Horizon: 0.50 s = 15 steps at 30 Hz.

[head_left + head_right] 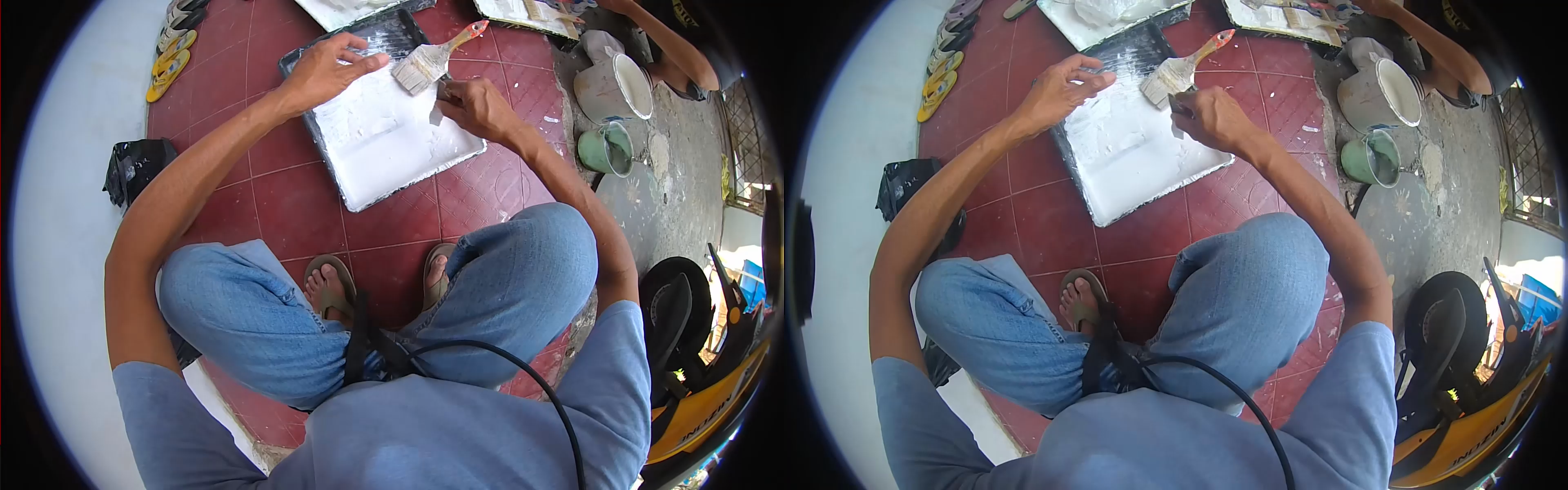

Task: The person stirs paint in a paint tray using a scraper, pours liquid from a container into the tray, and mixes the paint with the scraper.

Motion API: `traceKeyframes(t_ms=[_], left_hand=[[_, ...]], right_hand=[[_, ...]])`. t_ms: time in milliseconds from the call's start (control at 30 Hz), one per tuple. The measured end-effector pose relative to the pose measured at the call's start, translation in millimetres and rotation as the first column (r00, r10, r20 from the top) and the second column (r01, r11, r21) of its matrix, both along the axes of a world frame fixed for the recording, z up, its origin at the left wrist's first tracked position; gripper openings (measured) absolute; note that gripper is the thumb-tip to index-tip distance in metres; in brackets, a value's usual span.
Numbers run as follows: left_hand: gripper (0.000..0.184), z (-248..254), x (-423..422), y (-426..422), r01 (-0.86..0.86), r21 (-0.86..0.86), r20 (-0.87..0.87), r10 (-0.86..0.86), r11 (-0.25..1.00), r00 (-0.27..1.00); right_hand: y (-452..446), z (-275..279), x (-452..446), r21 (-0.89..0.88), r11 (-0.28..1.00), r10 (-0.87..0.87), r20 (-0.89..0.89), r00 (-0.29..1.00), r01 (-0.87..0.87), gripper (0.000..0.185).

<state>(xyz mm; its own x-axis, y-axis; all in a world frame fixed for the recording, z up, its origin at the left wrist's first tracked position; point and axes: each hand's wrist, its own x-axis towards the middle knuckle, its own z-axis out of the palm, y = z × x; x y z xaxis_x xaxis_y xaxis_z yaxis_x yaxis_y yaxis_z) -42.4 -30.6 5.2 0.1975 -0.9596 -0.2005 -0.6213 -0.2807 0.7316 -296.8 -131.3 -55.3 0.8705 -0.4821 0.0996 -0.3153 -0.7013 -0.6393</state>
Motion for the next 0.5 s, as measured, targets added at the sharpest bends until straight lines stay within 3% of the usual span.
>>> traceKeyframes(t_ms=[100,167,267,367,400,500], left_hand=[[0.068,-25,59,35,-0.176,-0.026,0.013,0.176,0.984,0.984],[0.072,-65,93,58,-0.4,-0.006,0.087,0.399,0.917,0.913],[0.08,-116,110,71,-0.507,0.418,-0.145,0.606,0.754,0.782],[0.094,-140,80,83,-0.434,0.42,-0.672,0.595,0.797,0.441],[0.094,-154,78,82,-0.405,0.415,-0.732,0.564,0.815,0.384],[0.093,-160,63,95,-0.34,0.366,-0.74,0.492,0.866,0.459]], right_hand=[[15,-22,-18,0.031,0.992,-0.118,-0.079,0.99,0.121,0.018],[22,-38,-22,0.012,0.985,-0.172,-0.075,0.982,0.174,0.018],[25,-56,-22,-0.104,0.976,-0.203,-0.084,0.976,0.194,0.019],[28,-64,-23,-0.157,0.974,-0.186,-0.159,0.97,0.161,0.019],[33,-62,-23,-0.137,0.978,-0.186,-0.202,0.962,0.16,0.018],[44,-58,-19,-0.003,0.986,-0.162,-0.178,0.971,0.164,0.017]])
